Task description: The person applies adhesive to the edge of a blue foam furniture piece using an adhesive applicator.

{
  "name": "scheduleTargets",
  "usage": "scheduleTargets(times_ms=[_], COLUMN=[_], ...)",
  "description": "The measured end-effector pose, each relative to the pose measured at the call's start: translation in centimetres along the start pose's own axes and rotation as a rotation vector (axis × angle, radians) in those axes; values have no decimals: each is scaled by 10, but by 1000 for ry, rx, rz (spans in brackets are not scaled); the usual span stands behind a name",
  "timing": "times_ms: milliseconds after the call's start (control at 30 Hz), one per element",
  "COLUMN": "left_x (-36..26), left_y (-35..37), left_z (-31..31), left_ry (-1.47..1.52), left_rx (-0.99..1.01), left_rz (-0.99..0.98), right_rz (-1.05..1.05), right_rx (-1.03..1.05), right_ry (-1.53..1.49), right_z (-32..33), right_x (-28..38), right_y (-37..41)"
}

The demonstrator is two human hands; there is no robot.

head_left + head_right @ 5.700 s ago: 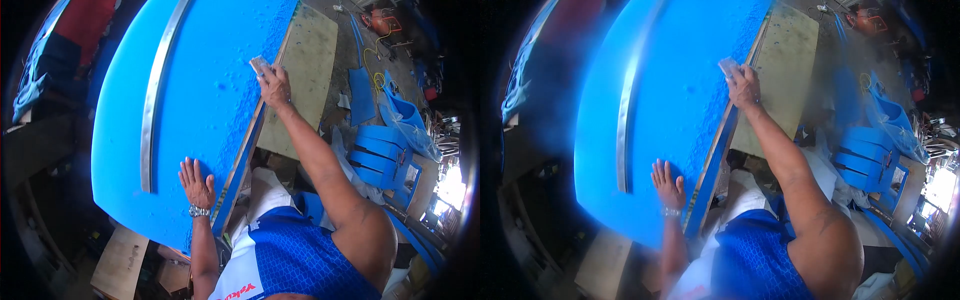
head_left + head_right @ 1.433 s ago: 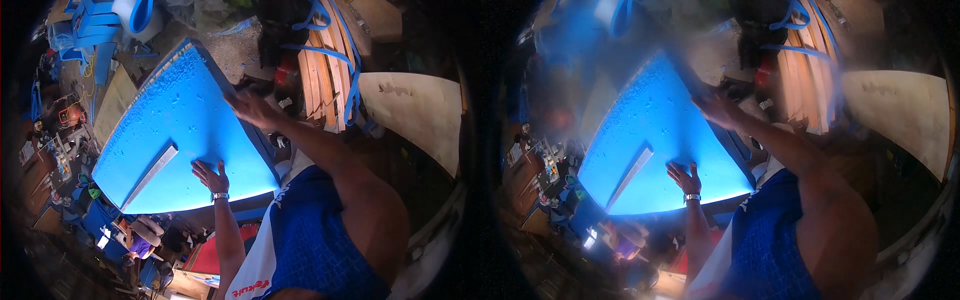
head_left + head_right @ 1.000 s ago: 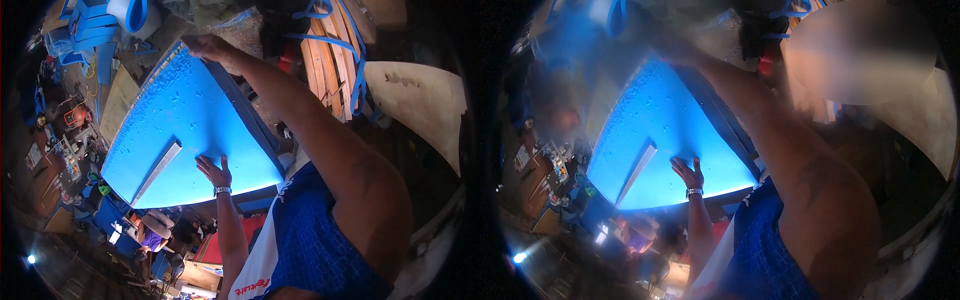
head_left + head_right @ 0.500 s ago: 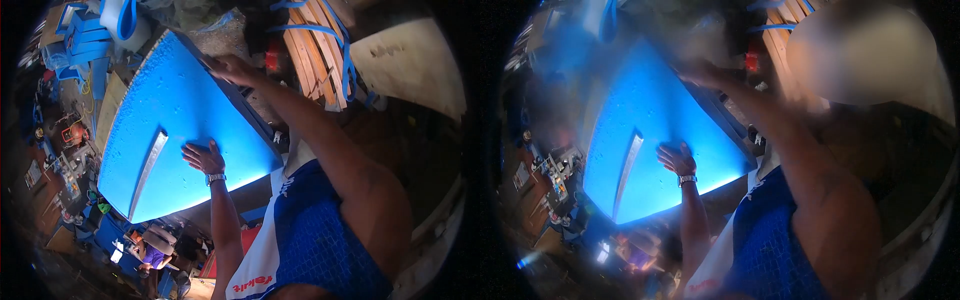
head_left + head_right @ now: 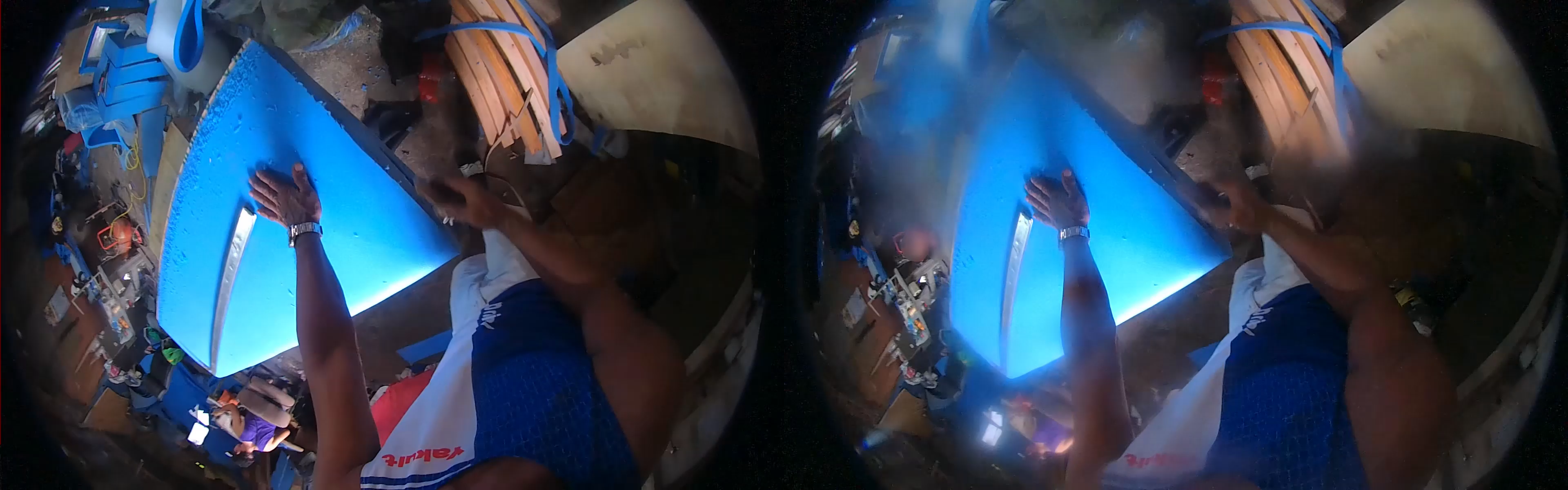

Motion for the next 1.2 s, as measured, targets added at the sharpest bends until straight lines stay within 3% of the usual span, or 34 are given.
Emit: scheduleTargets(times_ms=[67, 100, 167, 233, 267, 367, 400, 567, 667, 700, 800, 867, 967, 1000, 1033, 1133, 1200], left_x=[-6, -7, -3, -3, -2, -1, 0, -6, -11, -9, -2, 0, 2, 2, 5, 0, -3], left_y=[-11, -10, -9, -8, -8, -7, -7, -7, -7, -6, -7, -12, -12, -12, -12, -6, -10], left_z=[1, 1, 0, 0, -1, -1, -2, 0, 0, 2, -2, -4, -10, -12, -9, -2, -2], left_ry=[-12, -10, -9, 6, 9, 1, 6, -15, -26, -33, -41, -71, -81, -82, -87, -33, -47], left_rx=[2, 1, -1, -3, -9, -13, -13, 10, 13, 18, 16, -4, -15, -23, -32, -50, -59], left_rz=[32, 43, 54, 64, 52, 44, 52, 53, 49, 52, 43, 29, 32, 32, 29, 38, 29], right_rz=[99, 120, 227, 292, 118, -253, 35, 52, -157, 75, 211, 429, 308, -44, 141, -108, -14], right_rx=[-119, -190, -72, 8, 76, 37, 320, 34, 100, -63, -72, -211, -119, 92, -89, 39, -61], right_ry=[-181, -75, -198, -453, -212, -282, -570, -19, -210, -161, -267, 90, -133, -373, -245, -48, -205], right_z=[1, 6, 7, -18, -20, -15, -49, -20, -21, -12, -8, -16, -17, -22, -24, -28, -36], right_x=[-2, 24, 83, 76, 70, 88, 48, -9, -26, -11, 39, 41, 48, 49, 32, -8, -33], right_y=[-86, -135, -224, -289, -298, -234, -224, 37, 36, -5, -139, -183, -129, -94, -51, 78, 93])
Point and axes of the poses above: each hand's wrist, its own y-axis away from the middle knuckle, its own z-axis out of the back of the hand, x = y × z, the point moved 7 cm from there along -y, towards the middle knuckle, and after that the axes turned 2 degrees about -z, right-handed, at the moved point
